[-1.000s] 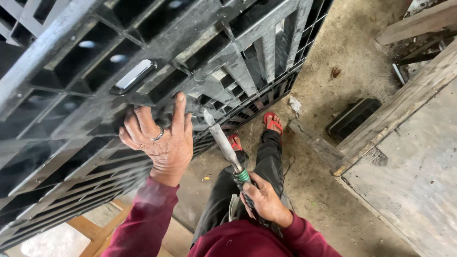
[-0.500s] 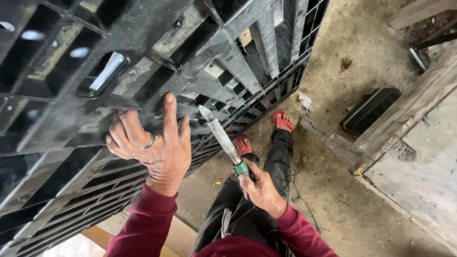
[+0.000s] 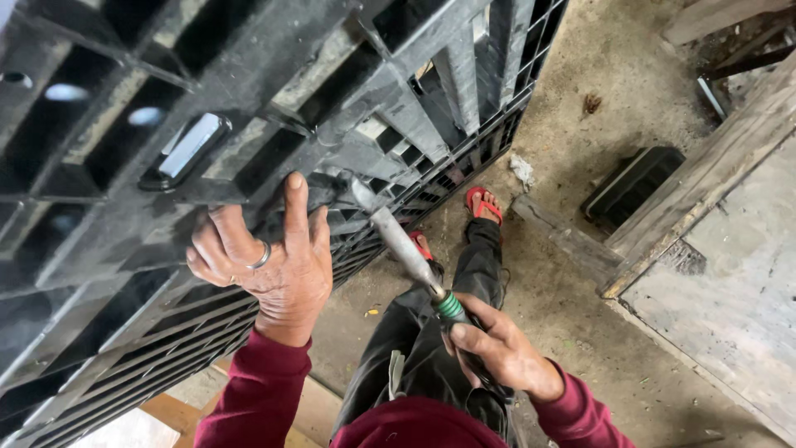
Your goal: The person uses a soldering iron to melt and smooth the plastic on a black crate. They hold the crate steady with one hand while applying the hot tool to the surface with the other, moving along the edges and seams.
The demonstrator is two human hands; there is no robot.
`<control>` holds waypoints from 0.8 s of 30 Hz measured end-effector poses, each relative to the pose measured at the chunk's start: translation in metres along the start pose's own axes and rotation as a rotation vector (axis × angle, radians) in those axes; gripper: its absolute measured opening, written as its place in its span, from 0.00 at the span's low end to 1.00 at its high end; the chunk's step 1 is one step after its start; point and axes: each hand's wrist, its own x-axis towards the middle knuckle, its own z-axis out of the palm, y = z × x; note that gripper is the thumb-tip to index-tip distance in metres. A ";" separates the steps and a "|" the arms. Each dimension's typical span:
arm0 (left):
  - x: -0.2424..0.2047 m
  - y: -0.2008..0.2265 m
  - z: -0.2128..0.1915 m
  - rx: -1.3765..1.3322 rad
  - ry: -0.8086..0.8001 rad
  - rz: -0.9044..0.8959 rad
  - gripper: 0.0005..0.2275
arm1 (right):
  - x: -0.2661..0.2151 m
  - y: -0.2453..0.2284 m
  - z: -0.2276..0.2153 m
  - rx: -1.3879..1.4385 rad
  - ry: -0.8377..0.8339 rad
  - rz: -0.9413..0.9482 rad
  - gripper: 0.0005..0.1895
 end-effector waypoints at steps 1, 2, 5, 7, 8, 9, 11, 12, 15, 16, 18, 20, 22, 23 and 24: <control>0.001 0.000 0.000 0.001 -0.009 -0.009 0.31 | 0.000 -0.002 -0.003 -0.012 -0.007 0.028 0.27; 0.002 0.001 0.001 0.007 -0.003 -0.011 0.30 | 0.000 -0.003 -0.007 -0.024 -0.014 0.056 0.27; 0.002 0.002 0.001 0.019 -0.005 -0.024 0.28 | 0.001 -0.008 -0.018 -0.018 -0.005 0.128 0.26; 0.003 0.003 0.002 0.012 -0.013 -0.035 0.27 | 0.001 -0.015 -0.025 -0.014 -0.020 0.187 0.23; 0.003 0.004 0.001 0.015 -0.024 -0.046 0.27 | 0.003 -0.020 -0.030 -0.014 -0.028 0.214 0.22; 0.003 0.005 0.001 0.018 -0.035 -0.057 0.26 | 0.004 -0.026 -0.035 -0.026 -0.049 0.232 0.22; 0.001 0.005 0.000 0.011 -0.040 -0.068 0.26 | 0.007 -0.040 -0.045 -0.050 -0.086 0.270 0.21; 0.000 0.005 0.001 0.002 -0.032 -0.070 0.26 | 0.008 -0.047 -0.049 -0.058 -0.094 0.274 0.21; -0.004 0.005 0.007 0.018 -0.008 -0.077 0.27 | 0.012 -0.071 -0.054 -0.103 -0.094 0.311 0.21; -0.005 0.005 0.008 0.029 0.000 -0.078 0.27 | 0.014 -0.081 -0.054 -0.131 -0.077 0.336 0.22; -0.006 0.004 0.012 0.006 0.031 -0.077 0.29 | 0.016 -0.101 -0.053 -0.170 -0.073 0.373 0.23; -0.008 0.005 0.015 0.017 0.057 -0.081 0.30 | 0.017 -0.120 -0.049 -0.191 -0.099 0.400 0.24; -0.011 0.009 0.018 0.063 0.073 -0.090 0.30 | 0.022 -0.138 -0.045 -0.254 -0.090 0.453 0.25; -0.012 0.010 0.019 0.063 0.074 -0.096 0.30 | 0.024 -0.146 -0.044 -0.286 -0.086 0.480 0.25; -0.012 0.010 0.020 0.062 0.074 -0.098 0.30 | 0.026 -0.154 -0.041 -0.313 -0.085 0.486 0.25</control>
